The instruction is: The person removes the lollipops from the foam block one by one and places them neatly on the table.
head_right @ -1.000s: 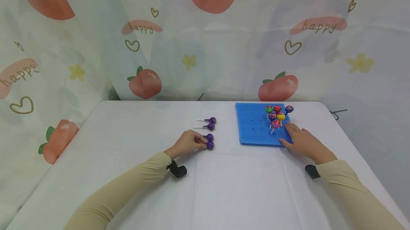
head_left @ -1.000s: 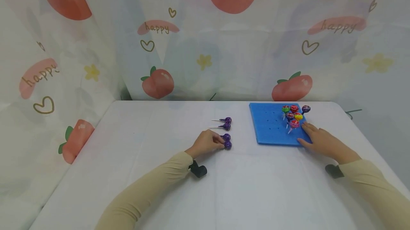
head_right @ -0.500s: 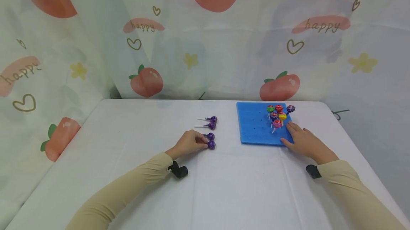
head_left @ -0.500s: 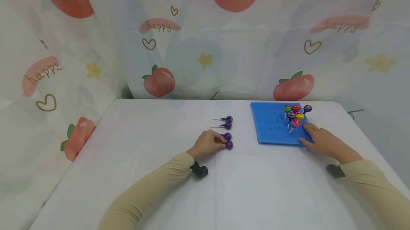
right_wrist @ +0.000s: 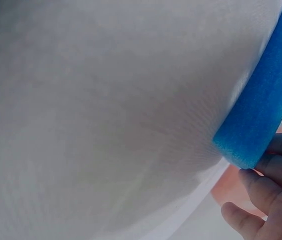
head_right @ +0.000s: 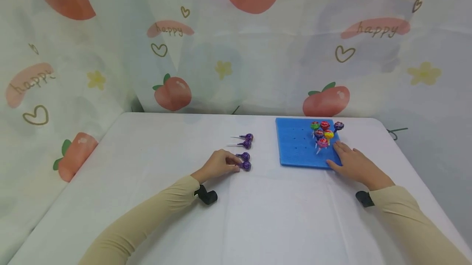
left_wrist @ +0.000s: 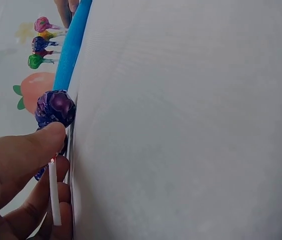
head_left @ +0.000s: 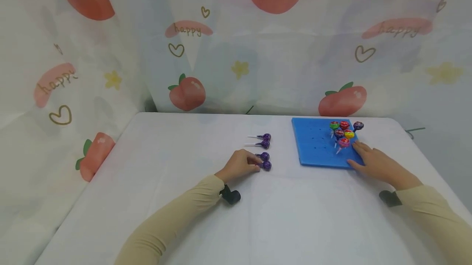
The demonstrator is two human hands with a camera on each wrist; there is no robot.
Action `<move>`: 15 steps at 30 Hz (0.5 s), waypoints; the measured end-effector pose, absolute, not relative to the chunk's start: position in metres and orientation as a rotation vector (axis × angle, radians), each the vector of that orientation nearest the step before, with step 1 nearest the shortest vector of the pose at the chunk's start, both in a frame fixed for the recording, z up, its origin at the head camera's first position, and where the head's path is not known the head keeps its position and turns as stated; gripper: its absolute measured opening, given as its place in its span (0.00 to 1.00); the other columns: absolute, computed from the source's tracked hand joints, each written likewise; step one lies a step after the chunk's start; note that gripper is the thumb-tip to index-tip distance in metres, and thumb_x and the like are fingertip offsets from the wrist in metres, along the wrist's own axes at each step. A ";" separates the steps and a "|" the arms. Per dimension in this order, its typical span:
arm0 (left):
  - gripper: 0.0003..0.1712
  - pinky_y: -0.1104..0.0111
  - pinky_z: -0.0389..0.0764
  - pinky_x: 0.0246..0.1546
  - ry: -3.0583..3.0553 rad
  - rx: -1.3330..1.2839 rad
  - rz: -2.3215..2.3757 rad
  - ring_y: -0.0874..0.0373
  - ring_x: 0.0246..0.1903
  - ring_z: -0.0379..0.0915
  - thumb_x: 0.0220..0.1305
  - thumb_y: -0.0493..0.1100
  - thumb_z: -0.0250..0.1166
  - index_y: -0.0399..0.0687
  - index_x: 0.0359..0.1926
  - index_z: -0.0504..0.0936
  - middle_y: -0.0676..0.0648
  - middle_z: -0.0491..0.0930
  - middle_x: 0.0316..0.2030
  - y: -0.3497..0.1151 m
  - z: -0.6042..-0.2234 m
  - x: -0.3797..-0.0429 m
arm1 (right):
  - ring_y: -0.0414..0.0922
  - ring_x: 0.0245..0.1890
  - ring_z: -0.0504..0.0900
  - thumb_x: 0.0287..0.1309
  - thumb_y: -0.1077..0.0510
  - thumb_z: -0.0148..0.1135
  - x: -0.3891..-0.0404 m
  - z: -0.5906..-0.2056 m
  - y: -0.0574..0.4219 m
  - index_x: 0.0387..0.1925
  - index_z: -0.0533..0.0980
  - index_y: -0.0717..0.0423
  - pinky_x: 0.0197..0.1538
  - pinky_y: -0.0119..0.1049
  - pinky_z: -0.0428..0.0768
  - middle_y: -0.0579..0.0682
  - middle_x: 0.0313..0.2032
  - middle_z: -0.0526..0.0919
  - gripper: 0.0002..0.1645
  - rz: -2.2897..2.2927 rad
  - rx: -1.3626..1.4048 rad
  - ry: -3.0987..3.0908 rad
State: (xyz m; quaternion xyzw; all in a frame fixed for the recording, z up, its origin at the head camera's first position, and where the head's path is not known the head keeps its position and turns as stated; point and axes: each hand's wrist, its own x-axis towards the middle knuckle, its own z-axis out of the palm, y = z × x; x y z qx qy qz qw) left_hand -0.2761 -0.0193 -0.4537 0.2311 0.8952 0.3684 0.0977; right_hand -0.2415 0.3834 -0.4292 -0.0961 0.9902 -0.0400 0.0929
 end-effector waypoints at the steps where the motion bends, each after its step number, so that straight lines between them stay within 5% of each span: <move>1: 0.10 0.78 0.71 0.33 2.647 0.681 1.090 0.67 0.31 0.71 0.52 0.41 0.71 0.49 0.39 0.87 0.50 0.86 0.38 -0.019 -0.454 -0.276 | 0.75 0.61 0.55 0.60 0.40 0.53 -0.241 -0.429 0.384 0.64 0.55 0.78 0.61 0.68 0.55 0.79 0.63 0.54 0.49 -0.122 -0.284 2.938; 15: 0.17 0.78 0.76 0.39 2.549 0.784 1.118 0.61 0.38 0.79 0.52 0.40 0.71 0.45 0.45 0.85 0.48 0.86 0.40 -0.030 -0.450 -0.281 | 0.75 0.62 0.55 0.61 0.41 0.53 -0.240 -0.427 0.382 0.63 0.55 0.78 0.62 0.68 0.55 0.79 0.63 0.54 0.49 -0.121 -0.272 2.951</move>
